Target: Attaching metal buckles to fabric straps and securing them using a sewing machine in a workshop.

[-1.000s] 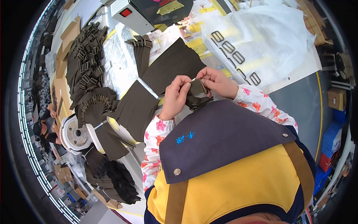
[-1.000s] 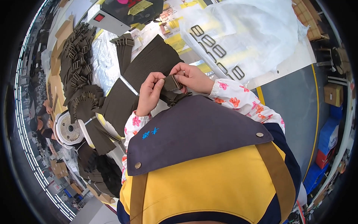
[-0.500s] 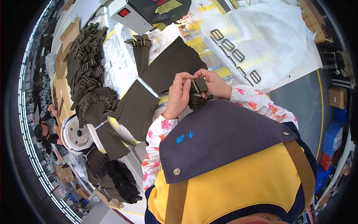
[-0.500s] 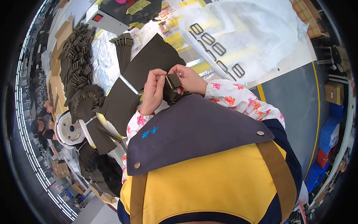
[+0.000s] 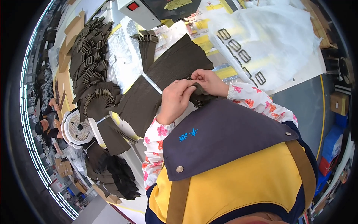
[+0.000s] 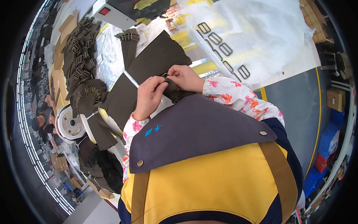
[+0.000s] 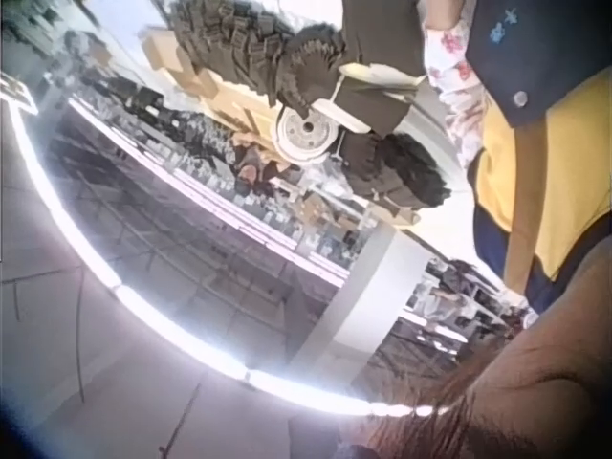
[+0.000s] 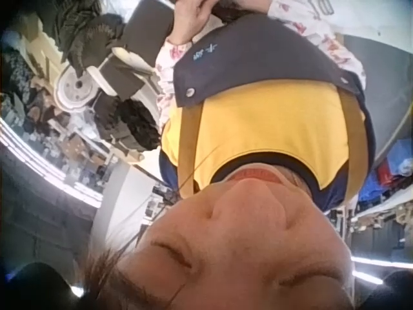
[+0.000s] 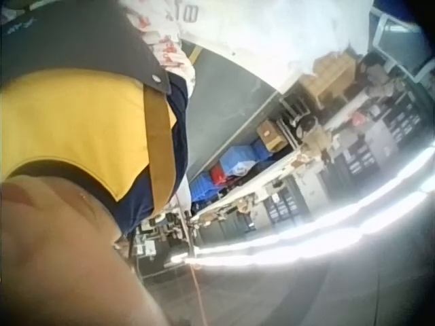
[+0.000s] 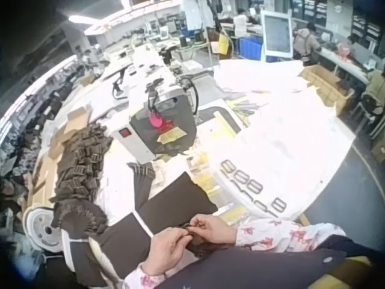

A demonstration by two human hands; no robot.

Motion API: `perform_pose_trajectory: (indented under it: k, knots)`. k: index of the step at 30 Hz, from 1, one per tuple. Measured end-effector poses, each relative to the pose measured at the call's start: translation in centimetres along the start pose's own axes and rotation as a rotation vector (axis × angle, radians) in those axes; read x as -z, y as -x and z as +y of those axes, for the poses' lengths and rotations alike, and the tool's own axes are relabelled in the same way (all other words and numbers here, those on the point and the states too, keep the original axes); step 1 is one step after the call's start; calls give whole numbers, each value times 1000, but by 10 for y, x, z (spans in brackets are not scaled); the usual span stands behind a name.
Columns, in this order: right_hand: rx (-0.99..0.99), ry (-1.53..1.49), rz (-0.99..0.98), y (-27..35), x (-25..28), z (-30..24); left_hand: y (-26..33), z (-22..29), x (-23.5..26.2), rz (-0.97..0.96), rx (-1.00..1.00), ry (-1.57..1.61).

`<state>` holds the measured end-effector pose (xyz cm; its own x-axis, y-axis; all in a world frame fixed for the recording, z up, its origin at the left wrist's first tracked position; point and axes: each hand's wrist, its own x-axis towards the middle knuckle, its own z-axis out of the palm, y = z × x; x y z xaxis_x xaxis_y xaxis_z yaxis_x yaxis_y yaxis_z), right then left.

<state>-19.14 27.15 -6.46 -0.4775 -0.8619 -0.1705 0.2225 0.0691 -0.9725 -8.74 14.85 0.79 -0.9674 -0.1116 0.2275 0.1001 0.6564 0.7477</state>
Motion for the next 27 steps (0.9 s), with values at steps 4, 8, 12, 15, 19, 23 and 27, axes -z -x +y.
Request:
perform_pose_trajectory:
  k: [4, 8, 12, 15, 19, 23, 27]
  knots:
    - [-263, -240, -69, -2, -6, 2, 9, -15, 12, -45, 208, -186]
    - [-182, -188, -28, 4, -11, 0, 8, -18, 6, -41, 119, -276]
    - [4, 122, -53, 13, -7, -12, 5, -17, 5, -88, 195, -65]
    - [-42, -210, -97, 20, -2, -3, 5, -16, 10, -167, 304, 68]
    - [-124, -213, 10, 29, 7, -6, -6, -14, 1, -117, 189, 170]
    - [37, 33, 163, 54, 27, -18, -9, -14, -11, -191, -15, -135]
    - [256, 645, 463, 91, 71, -31, -7, -1, -25, -245, -262, -388]
